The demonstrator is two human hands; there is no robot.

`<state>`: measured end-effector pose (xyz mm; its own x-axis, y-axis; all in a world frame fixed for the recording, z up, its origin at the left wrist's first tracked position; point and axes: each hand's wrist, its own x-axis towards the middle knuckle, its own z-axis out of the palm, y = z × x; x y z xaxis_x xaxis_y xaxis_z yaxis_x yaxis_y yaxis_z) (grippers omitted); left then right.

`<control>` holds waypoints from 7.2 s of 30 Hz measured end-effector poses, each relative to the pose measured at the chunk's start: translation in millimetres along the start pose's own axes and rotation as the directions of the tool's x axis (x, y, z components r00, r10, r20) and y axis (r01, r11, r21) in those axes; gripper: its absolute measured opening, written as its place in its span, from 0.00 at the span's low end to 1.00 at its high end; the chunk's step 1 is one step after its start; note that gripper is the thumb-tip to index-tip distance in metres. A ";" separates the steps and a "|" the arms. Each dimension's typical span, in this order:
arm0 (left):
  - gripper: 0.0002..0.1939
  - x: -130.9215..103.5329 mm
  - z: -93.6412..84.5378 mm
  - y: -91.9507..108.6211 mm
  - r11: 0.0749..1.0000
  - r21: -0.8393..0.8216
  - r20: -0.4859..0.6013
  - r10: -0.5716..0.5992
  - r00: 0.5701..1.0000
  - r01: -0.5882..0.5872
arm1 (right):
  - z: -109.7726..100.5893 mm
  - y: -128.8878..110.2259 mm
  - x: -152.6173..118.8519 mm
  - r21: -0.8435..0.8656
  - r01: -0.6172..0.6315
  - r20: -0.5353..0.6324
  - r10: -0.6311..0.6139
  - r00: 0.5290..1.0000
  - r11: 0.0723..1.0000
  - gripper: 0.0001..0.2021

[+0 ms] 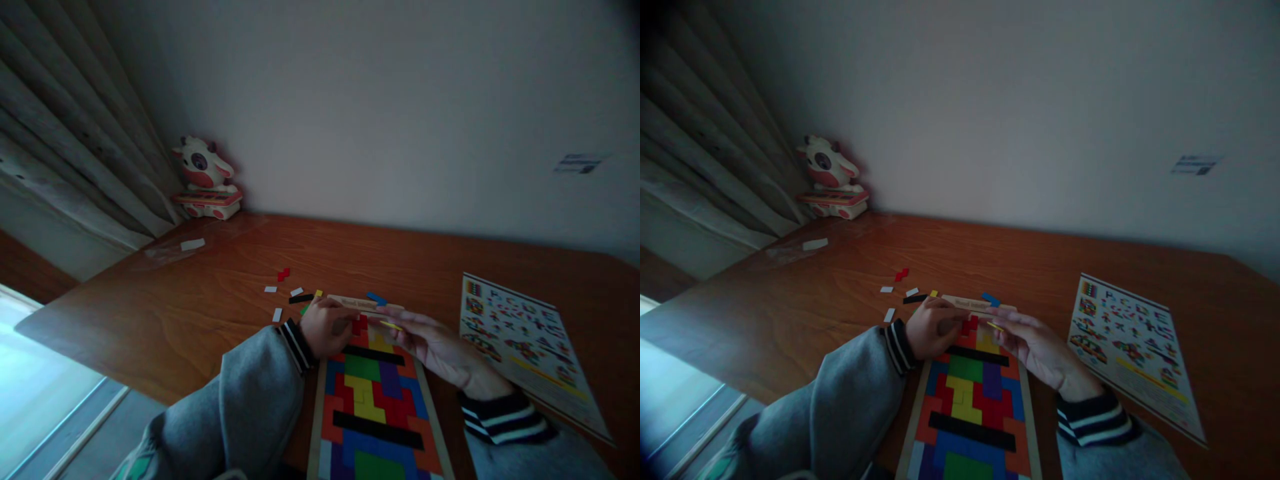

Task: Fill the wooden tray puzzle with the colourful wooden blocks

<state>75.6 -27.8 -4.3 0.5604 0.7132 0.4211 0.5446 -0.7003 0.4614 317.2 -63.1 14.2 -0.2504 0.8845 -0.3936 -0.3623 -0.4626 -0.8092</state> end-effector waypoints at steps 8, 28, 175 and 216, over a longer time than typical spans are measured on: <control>0.17 1.2 -1.5 0.5 1.000 -0.012 0.040 0.006 0.999 -0.006 | 5.0 6.0 3.9 0.085 -0.014 0.049 0.010 0.999 0.996 0.12; 0.17 4.3 -15.6 -12.5 0.993 0.050 0.049 0.103 0.994 -0.105 | 0.8 7.7 8.8 -0.147 0.230 -0.105 -0.247 0.963 0.962 0.13; 0.18 22.8 0.1 3.3 0.468 -0.816 0.093 -0.473 0.876 0.339 | 13.0 32.0 20.8 -0.913 0.405 0.295 -0.611 0.734 0.046 0.06; 0.21 21.5 0.8 1.8 0.509 -0.769 0.103 -0.498 0.861 0.387 | 0.0 13.7 10.9 -0.893 0.363 0.447 -0.596 0.667 -0.264 0.13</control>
<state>89.1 -13.8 5.0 0.2761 0.9597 0.0523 0.0141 -0.0585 0.9982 309.5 -59.8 -1.2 -0.3525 0.8387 0.4152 0.8069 0.4971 -0.3191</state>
